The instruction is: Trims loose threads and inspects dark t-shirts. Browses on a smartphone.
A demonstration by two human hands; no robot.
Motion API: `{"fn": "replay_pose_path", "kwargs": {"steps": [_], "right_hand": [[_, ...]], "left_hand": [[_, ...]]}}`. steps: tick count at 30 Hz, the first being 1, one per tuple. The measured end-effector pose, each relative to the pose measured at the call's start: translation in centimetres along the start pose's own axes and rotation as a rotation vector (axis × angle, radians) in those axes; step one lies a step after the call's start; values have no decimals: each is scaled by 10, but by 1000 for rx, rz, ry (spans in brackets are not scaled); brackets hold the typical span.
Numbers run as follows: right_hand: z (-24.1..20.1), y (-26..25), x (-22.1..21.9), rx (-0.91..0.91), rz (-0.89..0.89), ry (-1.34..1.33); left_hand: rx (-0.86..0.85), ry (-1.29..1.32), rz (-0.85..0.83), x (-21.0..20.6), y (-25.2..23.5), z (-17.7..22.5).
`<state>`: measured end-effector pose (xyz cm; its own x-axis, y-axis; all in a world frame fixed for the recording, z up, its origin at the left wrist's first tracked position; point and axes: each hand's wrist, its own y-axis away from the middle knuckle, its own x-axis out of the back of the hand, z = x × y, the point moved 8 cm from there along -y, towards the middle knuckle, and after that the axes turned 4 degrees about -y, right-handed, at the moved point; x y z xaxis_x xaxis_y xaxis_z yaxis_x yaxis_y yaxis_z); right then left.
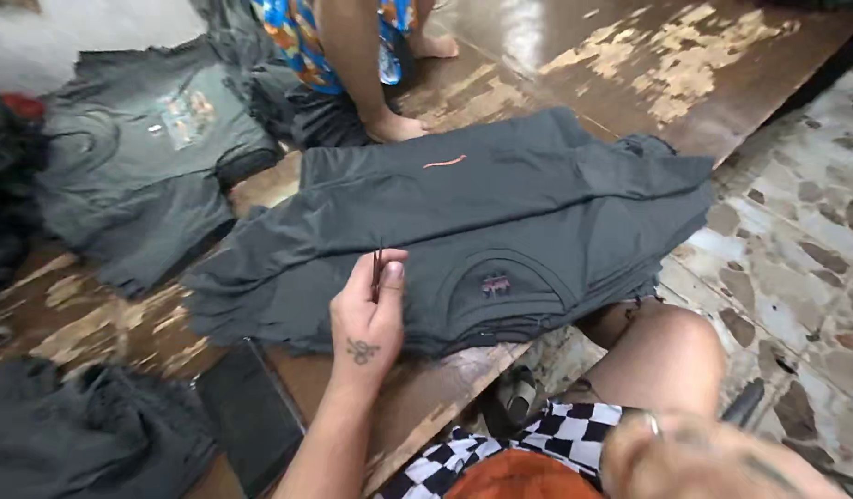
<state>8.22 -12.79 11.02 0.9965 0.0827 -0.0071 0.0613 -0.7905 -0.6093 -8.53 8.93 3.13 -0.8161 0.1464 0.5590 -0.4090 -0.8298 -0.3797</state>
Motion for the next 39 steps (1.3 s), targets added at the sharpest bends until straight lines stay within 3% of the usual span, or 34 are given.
{"fn": "replay_pose_path", "kwargs": {"steps": [2,5,6,8,11,12,14,17,22,25,28,32,35,39], "right_hand": [[34,5,10,77,62,260],[84,-19,3,106,57,576],[101,-27,-2,87,42,656],[135,-38,-12,-13,12,755],[165,-50,-20,-124,-20,841],[167,-55,-23,-106,-27,852],[167,-58,-25,-19,-24,859],[168,-44,-11,-1,-4,694],[176,-40,-7,-211,-86,614],[177,-52,-24,-109,-119,723],[175,-46,-21,-8,-35,674],[177,-40,-15,-139,-28,560],[180,-47,-23,-219,-98,624],[170,-53,-33,19,-50,815]], "left_hand": [[183,-114,-96,4,3,-6],[419,-391,-557,-27,2,8],[438,-450,-634,-30,1,11],[413,-371,-575,-21,0,13],[286,54,-199,1,4,7],[271,229,-154,4,7,4],[297,504,-175,-1,12,-5],[329,686,-233,-6,10,-16],[312,735,-268,-6,7,-20],[302,699,-306,-7,7,-19],[299,710,-297,-6,6,-19],[331,725,-301,-6,6,-21],[325,722,-305,-7,6,-21],[328,709,-328,-8,6,-21]]}}
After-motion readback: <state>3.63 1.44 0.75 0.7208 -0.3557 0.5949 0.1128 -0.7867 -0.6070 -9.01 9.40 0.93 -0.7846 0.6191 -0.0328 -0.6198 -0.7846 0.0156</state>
